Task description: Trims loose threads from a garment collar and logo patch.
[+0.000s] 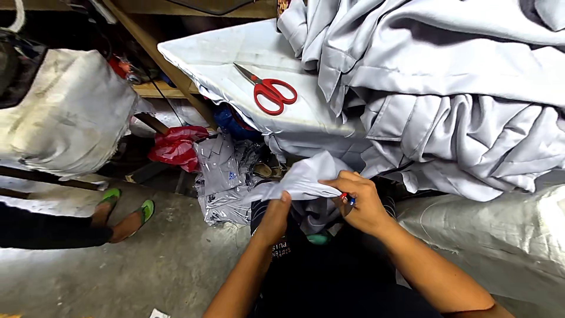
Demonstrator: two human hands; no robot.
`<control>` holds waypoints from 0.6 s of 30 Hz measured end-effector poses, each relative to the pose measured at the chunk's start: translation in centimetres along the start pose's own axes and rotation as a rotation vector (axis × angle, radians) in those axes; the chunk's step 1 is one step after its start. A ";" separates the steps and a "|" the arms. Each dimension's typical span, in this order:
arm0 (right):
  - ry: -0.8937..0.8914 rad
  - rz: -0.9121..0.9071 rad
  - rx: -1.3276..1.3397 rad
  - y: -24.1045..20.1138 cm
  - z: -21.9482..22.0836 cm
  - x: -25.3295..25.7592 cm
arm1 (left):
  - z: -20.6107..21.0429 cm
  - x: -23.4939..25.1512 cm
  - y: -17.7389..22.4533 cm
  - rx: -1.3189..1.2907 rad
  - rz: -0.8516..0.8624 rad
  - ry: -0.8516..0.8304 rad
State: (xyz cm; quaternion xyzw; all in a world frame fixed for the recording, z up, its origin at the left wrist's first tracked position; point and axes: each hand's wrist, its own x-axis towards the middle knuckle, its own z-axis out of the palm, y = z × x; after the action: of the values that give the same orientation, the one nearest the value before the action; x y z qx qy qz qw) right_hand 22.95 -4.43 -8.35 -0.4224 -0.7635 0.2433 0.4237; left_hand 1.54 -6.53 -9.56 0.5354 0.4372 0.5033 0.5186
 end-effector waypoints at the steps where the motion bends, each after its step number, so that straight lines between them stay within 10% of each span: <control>1: -0.045 0.077 0.210 -0.3 -0.5 0.2 | -0.4 0.6 -0.3 0.007 0.047 0.059; 5: -0.032 0.435 1.263 -2.2 -2.0 1.2 | -1.4 2.1 -2.0 -0.152 0.116 -0.144; 8: -0.069 0.456 1.576 -2.2 -2.7 2.8 | -0.8 1.9 -1.4 -0.243 0.167 -0.513; 14: -0.029 0.479 0.775 -2.2 -2.5 7.1 | -2.8 -0.6 2.1 -0.604 0.141 -0.066; 18: -0.127 0.240 0.051 -0.8 -1.6 12.1 | -9.6 -5.1 5.6 -0.614 0.536 0.371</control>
State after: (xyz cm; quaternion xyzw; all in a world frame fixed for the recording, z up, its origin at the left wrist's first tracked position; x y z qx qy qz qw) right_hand 20.56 5.45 -1.56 -0.4837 -0.7262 0.3379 0.3528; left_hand -8.83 -10.94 -4.90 0.3515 0.1991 0.8139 0.4177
